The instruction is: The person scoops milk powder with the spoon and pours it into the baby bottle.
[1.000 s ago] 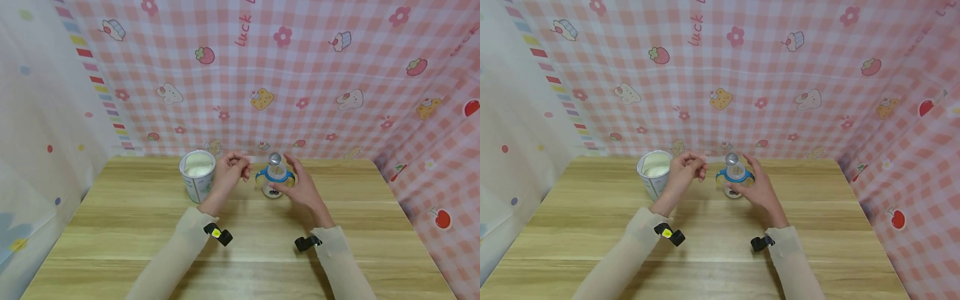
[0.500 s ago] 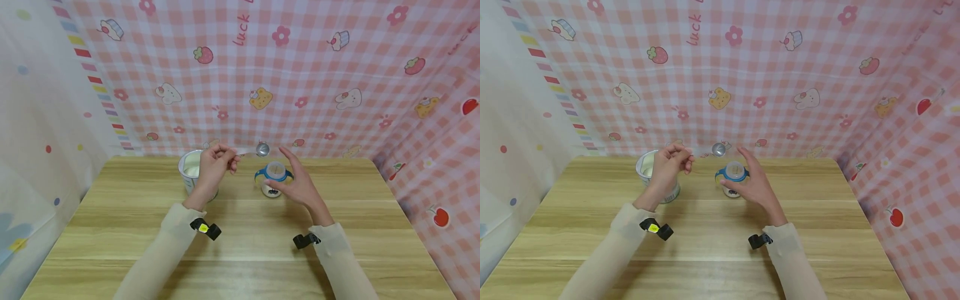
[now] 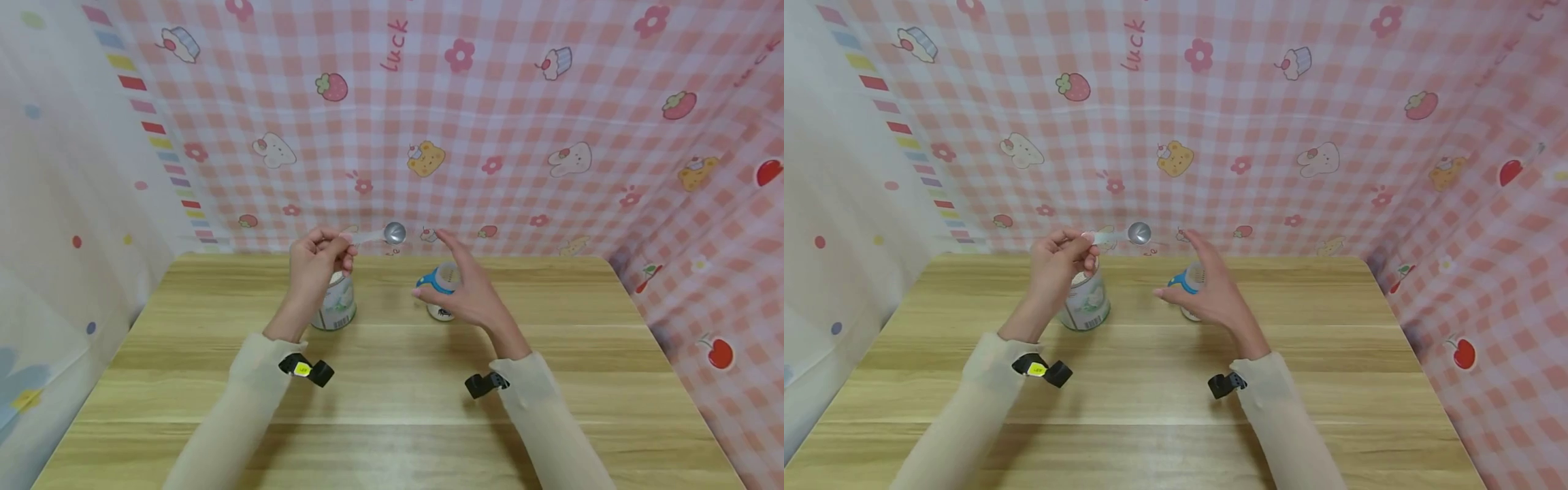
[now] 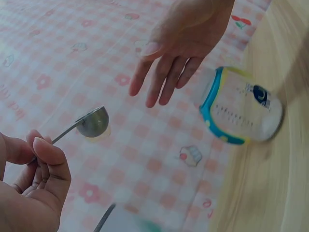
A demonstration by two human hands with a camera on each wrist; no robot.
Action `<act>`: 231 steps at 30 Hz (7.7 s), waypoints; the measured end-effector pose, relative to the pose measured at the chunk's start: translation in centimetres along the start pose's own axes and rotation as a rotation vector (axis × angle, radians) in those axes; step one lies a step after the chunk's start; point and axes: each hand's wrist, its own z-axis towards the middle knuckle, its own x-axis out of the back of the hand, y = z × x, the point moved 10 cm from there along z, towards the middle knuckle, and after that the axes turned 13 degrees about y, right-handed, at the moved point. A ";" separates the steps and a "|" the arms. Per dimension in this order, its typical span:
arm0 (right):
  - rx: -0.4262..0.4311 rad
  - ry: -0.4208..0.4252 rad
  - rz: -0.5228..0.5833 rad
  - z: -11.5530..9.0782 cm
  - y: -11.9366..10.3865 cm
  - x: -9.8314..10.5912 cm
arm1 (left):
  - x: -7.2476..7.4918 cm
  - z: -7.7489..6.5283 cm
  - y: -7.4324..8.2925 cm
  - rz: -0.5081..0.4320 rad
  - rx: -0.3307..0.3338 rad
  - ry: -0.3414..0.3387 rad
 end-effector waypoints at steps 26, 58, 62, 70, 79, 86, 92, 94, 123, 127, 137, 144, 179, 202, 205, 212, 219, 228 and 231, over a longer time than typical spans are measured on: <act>0.088 -0.136 0.037 1.0 -3.8 -7.2 | 8.0 0.9 1.8 0.052 -0.040 0.087; 0.033 -0.216 0.166 0.8 -4.3 -15.6 | 10.5 1.2 2.1 0.381 -0.221 0.070; 0.060 -0.196 0.204 0.9 -4.7 -16.2 | 9.8 1.1 2.4 0.437 -0.303 0.035; 0.047 -0.153 0.234 0.8 -5.0 -16.8 | 8.5 0.6 3.3 0.608 -0.481 -0.008; 0.038 -0.144 0.220 0.7 -4.8 -16.8 | 7.3 0.5 3.6 0.763 -0.631 -0.029; 0.035 -0.151 0.214 0.7 -4.6 -16.9 | 6.4 0.2 3.5 0.867 -0.688 -0.058; 0.027 -0.151 0.211 0.6 -4.5 -17.0 | 5.6 -0.3 3.8 0.899 -0.792 -0.064; 0.023 -0.149 0.210 0.6 -4.6 -17.0 | 5.4 -0.4 3.8 0.913 -0.813 -0.068; 0.009 -0.149 0.212 0.4 -4.4 -17.2 | 4.6 0.5 1.2 0.930 -0.476 -0.164; 0.008 -0.142 0.210 0.4 -4.4 -17.1 | 4.7 0.7 1.0 0.900 -0.415 -0.168; 0.016 -0.139 0.216 0.3 -4.4 -17.2 | 5.2 0.9 0.6 0.851 -0.257 -0.135; 0.023 -0.138 0.225 0.3 -4.5 -17.2 | 5.9 0.9 0.4 0.823 -0.194 -0.085; -0.002 -0.140 0.212 0.3 -4.2 -17.2 | 11.1 0.6 -0.7 0.370 0.104 0.168; -0.016 -0.146 0.202 0.2 -4.4 -17.2 | 12.4 0.3 -1.6 0.015 0.227 0.219; -0.013 -0.149 0.203 0.2 -4.4 -17.2 | 12.6 0.3 -1.6 0.026 0.219 0.251; -0.012 -0.148 0.206 0.2 -4.3 -17.1 | 12.7 0.2 -1.4 0.106 0.176 0.286; -0.004 -0.150 0.211 0.2 -4.4 -17.2 | 12.7 0.3 -1.3 0.139 0.138 0.284; -0.013 -0.153 0.195 0.2 -4.2 -17.1 | 13.0 0.4 -0.8 0.149 0.095 0.283; -0.017 -0.160 0.198 0.2 -4.0 -17.2 | 13.0 0.4 -0.8 0.164 0.090 0.280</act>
